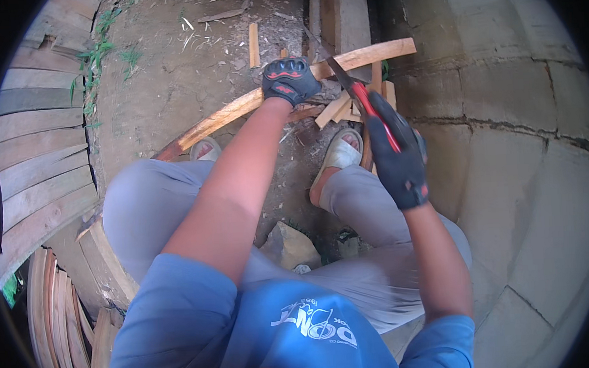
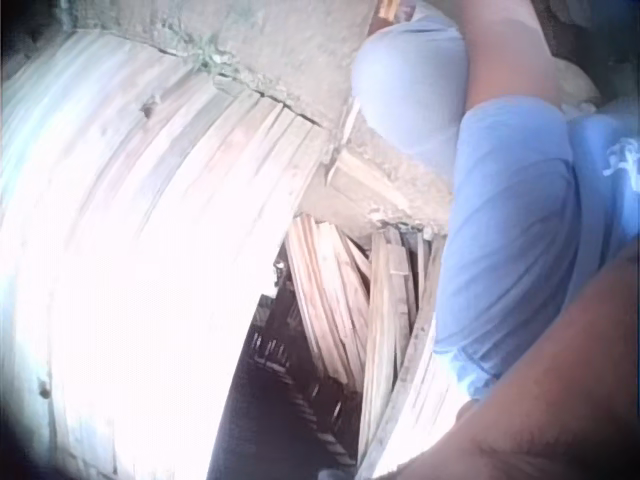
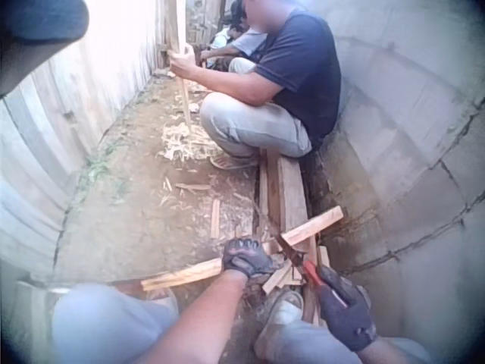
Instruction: The person uses a machete to split thin wooden strips into smaller pieces. They hold the wood with one hand and strike it with the machete in the other, creating a pile of wood chips and small slivers on the ground.
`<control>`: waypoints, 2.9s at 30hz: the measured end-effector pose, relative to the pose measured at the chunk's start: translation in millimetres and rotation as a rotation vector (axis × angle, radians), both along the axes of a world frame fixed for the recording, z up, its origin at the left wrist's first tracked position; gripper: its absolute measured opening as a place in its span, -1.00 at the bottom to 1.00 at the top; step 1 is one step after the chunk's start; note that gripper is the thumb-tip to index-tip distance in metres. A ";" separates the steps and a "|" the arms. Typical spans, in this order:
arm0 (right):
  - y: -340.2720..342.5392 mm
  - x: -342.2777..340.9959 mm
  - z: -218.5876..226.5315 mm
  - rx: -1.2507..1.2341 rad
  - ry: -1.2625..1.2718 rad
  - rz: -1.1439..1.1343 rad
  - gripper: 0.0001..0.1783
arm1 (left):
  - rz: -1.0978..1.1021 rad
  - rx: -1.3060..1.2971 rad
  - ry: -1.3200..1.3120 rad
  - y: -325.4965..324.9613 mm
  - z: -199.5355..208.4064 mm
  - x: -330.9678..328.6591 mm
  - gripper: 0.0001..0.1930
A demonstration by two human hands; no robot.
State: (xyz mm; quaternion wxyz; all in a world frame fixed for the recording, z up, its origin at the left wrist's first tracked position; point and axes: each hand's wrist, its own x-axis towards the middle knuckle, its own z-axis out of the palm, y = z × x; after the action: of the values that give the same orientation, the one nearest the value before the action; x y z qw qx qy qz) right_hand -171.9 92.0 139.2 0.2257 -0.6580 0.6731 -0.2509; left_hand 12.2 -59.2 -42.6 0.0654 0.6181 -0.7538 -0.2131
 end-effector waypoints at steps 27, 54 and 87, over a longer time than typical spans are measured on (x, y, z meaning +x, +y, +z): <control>-76.6 17.6 -72.7 -0.127 0.035 0.005 -0.57 | -0.036 0.014 0.025 -3.2 9.5 -1.0 -0.59; -136.4 33.9 -103.5 -0.178 -0.069 -0.003 -0.58 | -0.012 0.004 0.015 0.9 14.7 -3.9 -0.61; -51.5 29.5 -21.6 -0.138 0.101 0.001 -0.59 | -0.111 0.399 0.084 -38.4 36.1 12.5 -0.43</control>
State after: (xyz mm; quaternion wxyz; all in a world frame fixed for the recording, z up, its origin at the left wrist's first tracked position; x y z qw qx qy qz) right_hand -142.4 40.5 117.6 0.1457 -0.6843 0.6644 -0.2629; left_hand 24.6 -97.6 -6.5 -0.0387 0.5670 -0.7260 -0.3872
